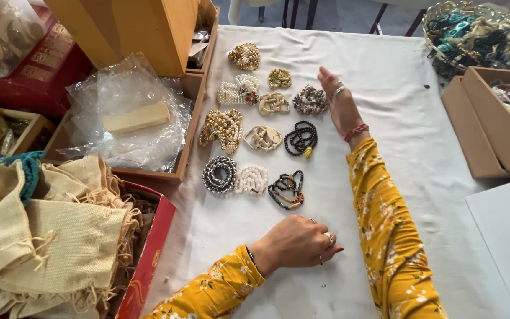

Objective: Organize and sort various pieces of jewelry from boxes onto a table.

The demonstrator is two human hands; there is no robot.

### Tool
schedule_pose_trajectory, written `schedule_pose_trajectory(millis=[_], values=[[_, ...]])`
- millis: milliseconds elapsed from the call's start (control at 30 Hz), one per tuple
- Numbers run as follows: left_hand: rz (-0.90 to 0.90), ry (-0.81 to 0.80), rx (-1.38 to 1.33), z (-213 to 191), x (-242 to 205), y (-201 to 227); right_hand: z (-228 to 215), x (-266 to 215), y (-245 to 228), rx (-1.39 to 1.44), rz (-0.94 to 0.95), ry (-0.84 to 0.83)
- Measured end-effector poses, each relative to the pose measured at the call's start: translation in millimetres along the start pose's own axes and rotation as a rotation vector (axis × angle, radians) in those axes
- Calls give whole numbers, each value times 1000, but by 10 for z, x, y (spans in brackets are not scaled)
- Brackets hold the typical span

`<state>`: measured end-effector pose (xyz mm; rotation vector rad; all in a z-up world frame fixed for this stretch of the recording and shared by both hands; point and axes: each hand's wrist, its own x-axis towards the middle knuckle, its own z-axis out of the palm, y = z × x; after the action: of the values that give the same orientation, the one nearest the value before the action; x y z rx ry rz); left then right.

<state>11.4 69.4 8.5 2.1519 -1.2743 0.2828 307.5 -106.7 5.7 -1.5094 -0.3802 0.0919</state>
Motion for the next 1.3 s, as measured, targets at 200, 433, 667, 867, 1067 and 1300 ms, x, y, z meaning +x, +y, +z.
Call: schedule_pose_trajectory(millis=[200,433,667,867,1067,1300], values=[[10,-3,44,-37,19,19,233,-216,-167,-787,42,-112],[18,-27,26,-74,34,25,287,-222,-226,-585,51,17],[-1,-52,40,-96,44,44,-463,-629,6,-326,-25,175],[48,-3,43,-30,63,31,-1100,-1358,-653,-595,227,98],[33,-42,124,-111,180,171,-1619,-2524,-2000,-821,135,169],[-99,-173,303,-85,443,229,-2994,-3625,-1866,-749,299,503]])
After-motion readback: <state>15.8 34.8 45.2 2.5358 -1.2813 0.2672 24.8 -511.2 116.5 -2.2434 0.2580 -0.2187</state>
